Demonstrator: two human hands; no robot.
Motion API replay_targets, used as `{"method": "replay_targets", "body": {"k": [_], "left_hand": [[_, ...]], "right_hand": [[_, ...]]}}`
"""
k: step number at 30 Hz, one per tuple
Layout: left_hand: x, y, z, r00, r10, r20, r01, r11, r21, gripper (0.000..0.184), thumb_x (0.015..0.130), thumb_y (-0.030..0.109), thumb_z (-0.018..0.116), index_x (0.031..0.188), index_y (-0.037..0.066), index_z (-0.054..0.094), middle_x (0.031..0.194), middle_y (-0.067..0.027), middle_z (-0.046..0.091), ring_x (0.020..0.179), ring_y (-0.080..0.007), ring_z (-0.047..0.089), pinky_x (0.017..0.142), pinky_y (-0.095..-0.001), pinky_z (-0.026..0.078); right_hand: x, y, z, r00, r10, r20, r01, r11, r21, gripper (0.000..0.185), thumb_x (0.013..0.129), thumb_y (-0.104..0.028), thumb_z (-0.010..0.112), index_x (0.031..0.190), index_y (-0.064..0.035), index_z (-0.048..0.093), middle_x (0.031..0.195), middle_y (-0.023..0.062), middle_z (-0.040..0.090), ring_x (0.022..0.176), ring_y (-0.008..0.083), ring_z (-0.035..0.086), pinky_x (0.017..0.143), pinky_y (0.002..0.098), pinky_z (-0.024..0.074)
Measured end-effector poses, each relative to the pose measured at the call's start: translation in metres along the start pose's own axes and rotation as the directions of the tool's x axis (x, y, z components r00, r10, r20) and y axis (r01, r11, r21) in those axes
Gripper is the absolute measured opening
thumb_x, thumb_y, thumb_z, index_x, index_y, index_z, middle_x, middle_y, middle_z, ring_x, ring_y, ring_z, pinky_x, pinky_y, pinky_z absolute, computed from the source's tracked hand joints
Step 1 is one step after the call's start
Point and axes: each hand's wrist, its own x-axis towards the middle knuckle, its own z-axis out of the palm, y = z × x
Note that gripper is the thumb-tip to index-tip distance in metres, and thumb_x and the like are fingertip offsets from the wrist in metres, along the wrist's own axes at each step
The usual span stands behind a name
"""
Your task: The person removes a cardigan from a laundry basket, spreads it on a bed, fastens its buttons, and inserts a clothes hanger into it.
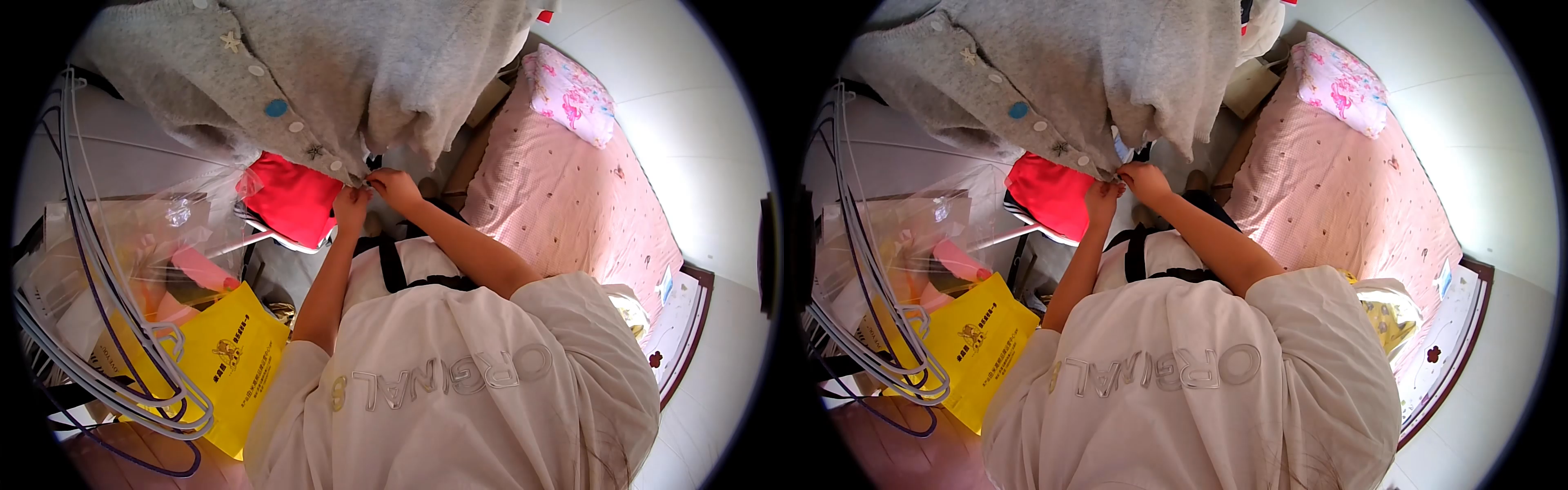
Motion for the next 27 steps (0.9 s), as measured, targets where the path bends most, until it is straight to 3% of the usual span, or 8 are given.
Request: {"method": "replay_targets", "body": {"k": [3, 7, 10, 12, 15, 19, 27], "left_hand": [[0.001, -0.002, -0.001, 0.998, 0.065, 0.02, -0.068, 0.987, 0.144, 0.011, 0.072, 0.009, 0.053, 0.074, -0.002, 0.055, 0.067, -0.0122, 0.062, 0.064, -0.0228, 0.061, 0.055, -0.0313, 0.046], [-0.005, 0.02, 0.0, 0.985, 0.171, 0.04, -0.175, 0.939, 0.295, 0.011, 0.072, 0.009, 0.053, 0.077, -0.001, 0.053, 0.07, -0.014, 0.061, 0.065, -0.0265, 0.061, 0.056, -0.033, 0.047], [-0.004, 0.017, 0.004, 0.974, 0.227, 0.027, -0.228, 0.96, 0.164, 0.012, 0.075, 0.008, 0.05, 0.083, 0.0, 0.052, 0.072, -0.0153, 0.061, 0.064, -0.0278, 0.06, 0.056, -0.0353, 0.046], [-0.007, 0.023, 0.003, 0.988, 0.152, 0.04, -0.156, 0.977, 0.146, 0.012, 0.076, 0.007, 0.048, 0.085, 0.0, 0.051, 0.073, -0.0169, 0.06, 0.065, -0.0299, 0.059, 0.056, -0.037, 0.046], [-0.008, 0.029, 0.002, 0.994, 0.091, 0.063, -0.105, 0.954, 0.281, 0.013, 0.078, 0.007, 0.046, 0.088, 0.0, 0.051, 0.075, -0.0186, 0.059, 0.067, -0.0327, 0.058, 0.056, -0.0392, 0.045], [-0.009, 0.033, 0.0, 0.976, 0.212, 0.058, -0.215, 0.868, 0.448, 0.014, 0.078, 0.009, 0.049, 0.089, 0.001, 0.052, 0.074, -0.0192, 0.058, 0.067, -0.035, 0.057, 0.056, -0.0411, 0.044], [-0.01, 0.042, -0.002, 0.977, 0.203, 0.07, -0.205, 0.787, 0.582, 0.012, 0.075, 0.012, 0.054, 0.084, 0.003, 0.054, 0.072, -0.0156, 0.06, 0.064, -0.033, 0.058, 0.054, -0.0411, 0.044]], "right_hand": [[0.0, -0.002, -0.002, 1.0, -0.008, -0.013, 0.008, 1.0, -0.017, 0.014, 0.071, -0.01, 0.057, 0.083, -0.0053, 0.061, 0.079, 0.0106, 0.061, 0.072, 0.0284, 0.058, 0.064, 0.034, 0.0467], [0.004, -0.008, -0.005, 0.992, 0.121, 0.046, -0.124, 0.991, 0.052, 0.017, 0.07, -0.01, 0.055, 0.085, -0.0051, 0.061, 0.077, 0.0125, 0.061, 0.069, 0.029, 0.059, 0.063, 0.0337, 0.0471], [0.007, -0.006, -0.003, 0.974, 0.214, 0.069, -0.223, 0.958, 0.178, 0.021, 0.069, -0.012, 0.054, 0.086, -0.0035, 0.061, 0.077, 0.0143, 0.061, 0.069, 0.0295, 0.059, 0.064, 0.0347, 0.0477], [0.008, -0.002, 0.0, 0.966, 0.242, 0.09, -0.257, 0.929, 0.264, 0.024, 0.067, -0.015, 0.054, 0.087, -0.0022, 0.061, 0.077, 0.0152, 0.061, 0.07, 0.0283, 0.06, 0.065, 0.0335, 0.0478], [0.007, 0.001, 0.0, 0.965, 0.222, 0.143, -0.243, 0.958, 0.154, 0.024, 0.07, -0.014, 0.058, 0.088, 0.0024, 0.059, 0.08, 0.0134, 0.063, 0.075, 0.0173, 0.062, 0.067, 0.0277, 0.048], [0.007, 0.002, -0.001, 0.948, 0.239, 0.209, -0.285, 0.932, 0.224, 0.026, 0.07, -0.015, 0.06, 0.09, 0.0012, 0.06, 0.081, 0.0126, 0.063, 0.075, 0.0179, 0.062, 0.068, 0.0276, 0.048], [0.008, -0.005, -0.001, 0.962, 0.219, 0.162, -0.237, 0.966, 0.102, 0.024, 0.069, -0.016, 0.059, 0.088, -0.0009, 0.061, 0.081, 0.0142, 0.062, 0.074, 0.024, 0.062, 0.067, 0.0301, 0.048]]}}
